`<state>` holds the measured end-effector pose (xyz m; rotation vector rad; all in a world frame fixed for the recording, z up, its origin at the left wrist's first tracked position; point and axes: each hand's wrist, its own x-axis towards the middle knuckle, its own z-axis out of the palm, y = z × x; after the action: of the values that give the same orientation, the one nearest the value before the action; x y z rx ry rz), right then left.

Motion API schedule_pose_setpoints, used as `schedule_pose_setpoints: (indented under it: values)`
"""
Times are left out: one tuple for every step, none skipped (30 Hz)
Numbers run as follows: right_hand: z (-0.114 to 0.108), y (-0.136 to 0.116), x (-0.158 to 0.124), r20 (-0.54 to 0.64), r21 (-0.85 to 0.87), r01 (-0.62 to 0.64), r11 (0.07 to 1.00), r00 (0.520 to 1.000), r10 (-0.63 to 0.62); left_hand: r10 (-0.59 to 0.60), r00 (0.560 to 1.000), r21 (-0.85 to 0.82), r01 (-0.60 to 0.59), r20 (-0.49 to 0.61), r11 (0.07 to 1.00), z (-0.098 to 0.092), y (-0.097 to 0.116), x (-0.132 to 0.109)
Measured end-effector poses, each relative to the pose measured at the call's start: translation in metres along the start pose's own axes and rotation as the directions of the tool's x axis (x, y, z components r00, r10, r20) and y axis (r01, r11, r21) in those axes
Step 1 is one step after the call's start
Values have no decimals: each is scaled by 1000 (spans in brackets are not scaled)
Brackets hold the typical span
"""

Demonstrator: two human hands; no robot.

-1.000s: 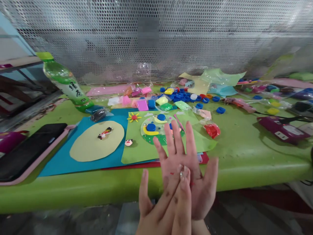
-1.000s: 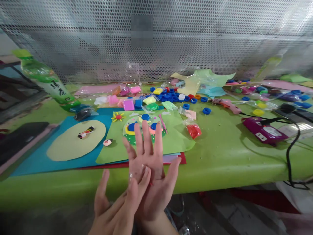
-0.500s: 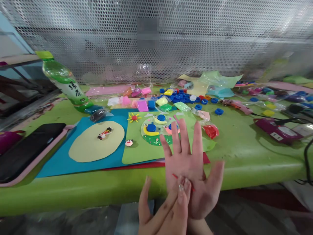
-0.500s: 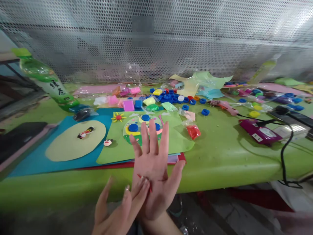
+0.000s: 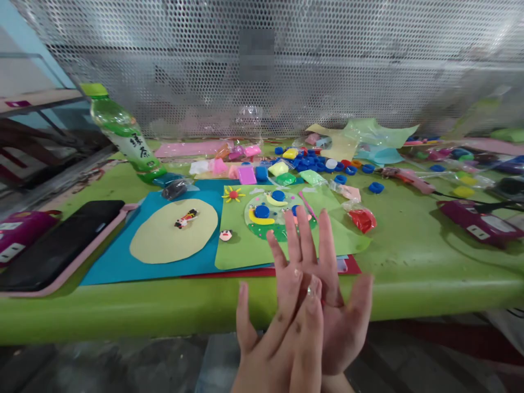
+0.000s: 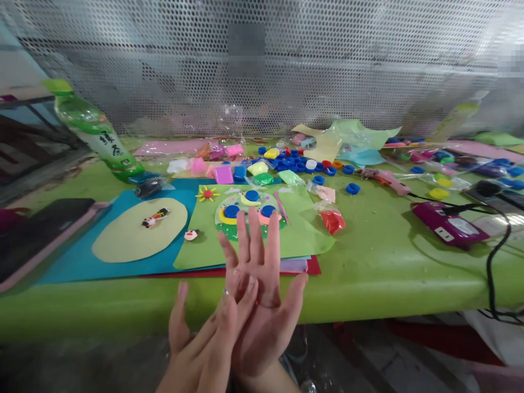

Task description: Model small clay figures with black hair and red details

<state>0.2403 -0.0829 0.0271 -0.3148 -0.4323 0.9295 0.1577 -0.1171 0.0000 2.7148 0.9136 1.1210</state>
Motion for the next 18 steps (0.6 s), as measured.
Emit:
schedule_pose_setpoints:
  values:
    - [0, -1, 1, -27, 3, 12, 1000, 1000, -12, -9, 1000, 14, 9, 6, 1000, 4, -1, -3]
    - [0, -2, 3, -55, 8, 26, 1000, 998, -26, -21, 1000, 24, 21, 14, 1000, 7, -3, -7]
    - [0, -3, 5, -72, 14, 37, 999, 997, -36, -34, 999, 27, 34, 19, 999, 11, -5, -10]
    - [0, -4, 6, -79, 22, 42, 999, 996, -40, -46, 999, 25, 46, 20, 999, 13, -7, -13]
    - [0, -5, 8, -76, 36, 39, 999, 996, -36, -54, 998, 21, 54, 18, 998, 15, -9, -15]
    - [0, -5, 9, -72, 50, 33, 998, 997, -29, -56, 998, 16, 56, 13, 998, 16, -10, -16]
    - [-1, -6, 9, -66, 60, 21, 998, 998, -17, -56, 998, 12, 56, 7, 998, 15, -11, -15]
    - [-1, -6, 8, -60, 67, 7, 998, 998, -3, -53, 999, 9, 53, 2, 999, 14, -10, -12]
    - [-1, -6, 7, -60, 70, -2, 998, 998, 6, -45, 999, 4, 45, -3, 999, 13, -9, -9]
    - [-1, -6, 6, -62, 70, -10, 997, 998, 15, -35, 999, -2, 35, -9, 999, 11, -8, -5]
    - [-1, -6, 4, -63, 68, -18, 998, 998, 22, -21, 1000, -6, 21, -15, 1000, 9, -6, -1]
    - [-2, -6, 4, -66, 67, -23, 997, 997, 28, -7, 1000, -2, 7, -19, 1000, 7, -4, 3]
    - [-2, -7, 4, -70, 66, -24, 998, 997, 29, 2, 1000, 11, -1, -21, 1000, 6, -1, 5]
    - [-2, -8, 5, -73, 65, -18, 998, 997, 23, 5, 1000, 26, -5, -17, 1000, 5, 1, 6]
    - [-3, -9, 6, -79, 66, -4, 998, 997, 10, 5, 1000, 41, -4, -10, 999, 4, 2, 6]
    - [-4, -10, 8, -84, 67, 15, 998, 996, -10, 0, 1000, 52, 0, 0, 999, 4, 4, 4]
    - [-5, -10, 10, -93, 69, 39, 997, 995, -32, -9, 1000, 56, 8, 10, 998, 4, 4, 0]
    - [-6, -10, 13, -100, 73, 54, 996, 994, -46, -17, 1000, 53, 16, 19, 998, 4, 4, -4]
